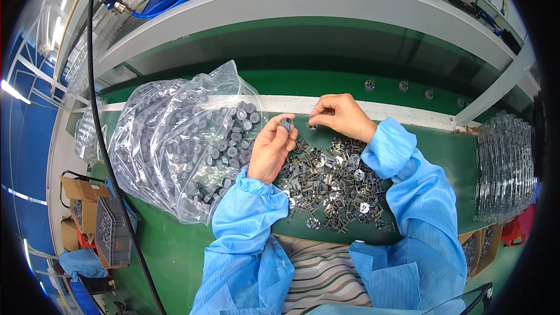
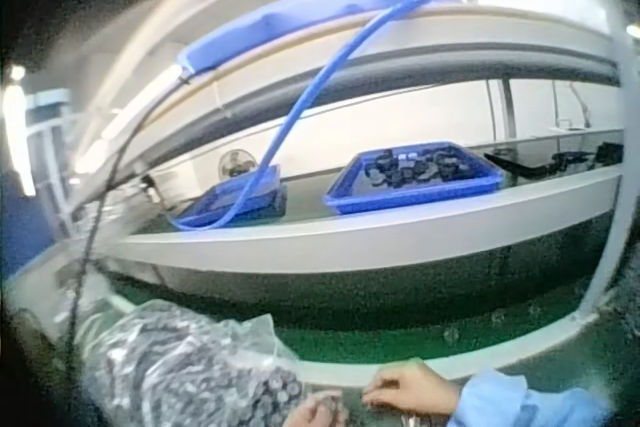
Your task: The person assembles components by picking up plastic housings, inserting metal contact pieces into them by hand, and placing the assembled units onto the conveyor line.
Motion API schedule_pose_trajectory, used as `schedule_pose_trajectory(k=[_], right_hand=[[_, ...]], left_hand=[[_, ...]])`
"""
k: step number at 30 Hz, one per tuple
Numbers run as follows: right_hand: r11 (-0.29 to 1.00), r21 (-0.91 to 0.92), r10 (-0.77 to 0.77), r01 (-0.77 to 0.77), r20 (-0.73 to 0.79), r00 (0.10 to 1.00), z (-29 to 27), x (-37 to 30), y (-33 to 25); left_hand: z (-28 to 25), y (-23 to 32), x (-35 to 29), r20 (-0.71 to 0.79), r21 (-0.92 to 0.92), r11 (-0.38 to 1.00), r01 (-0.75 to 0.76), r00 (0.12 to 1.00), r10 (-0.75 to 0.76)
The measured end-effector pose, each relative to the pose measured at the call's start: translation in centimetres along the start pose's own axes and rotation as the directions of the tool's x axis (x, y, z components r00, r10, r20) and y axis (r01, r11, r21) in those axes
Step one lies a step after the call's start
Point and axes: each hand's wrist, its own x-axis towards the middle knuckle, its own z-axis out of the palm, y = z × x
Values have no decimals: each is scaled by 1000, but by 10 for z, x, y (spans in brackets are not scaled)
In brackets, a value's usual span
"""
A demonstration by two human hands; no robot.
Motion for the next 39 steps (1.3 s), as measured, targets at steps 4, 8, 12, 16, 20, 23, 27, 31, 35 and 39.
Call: schedule_pose_trajectory(k=[4, 8, 12, 16, 20, 23, 27, 31, 35, 39], right_hand=[[987, 147, -49, 64, -109, 993, 9, -6, -39], [956, -149, -269, 251, -116, 956, 16, -9, -33], [895, -293, -376, 337, -87, 923, 15, -10, -33], [871, -331, -408, 363, -78, 910, 18, -12, -38], [909, -283, -342, 305, -92, 935, 22, -13, -38], [981, -97, -179, 167, -131, 975, 27, -13, -40], [921, 373, 125, -115, -2, 992, 28, -13, -27], [998, -5, 56, -58, -223, 973, -6, 4, -5], [828, -536, -144, -166, -489, 860, -66, 7, 71], [527, -795, -145, -299, -431, 890, -89, -7, 99]], left_hand=[[2, -7, -2, -26, 377, 926, -10, 999, 22], [13, -10, -3, 7, 443, 889, -119, 992, 129], [8, -11, -2, 36, 487, 868, -99, 995, 93], [6, -13, -3, 4, 484, 870, -93, 995, 104], [5, -16, -3, -43, 584, 796, -158, 973, 225], [5, -13, 0, 137, 766, 511, -390, 876, 463], [8, -11, 1, 166, 775, 478, -414, 862, 478], [-6, -2, 4, 41, 972, 174, -159, 842, 538], [-27, 4, 6, -12, 915, -304, 264, 772, 635], [-43, 6, 7, -29, 845, -415, 336, 804, 594]])
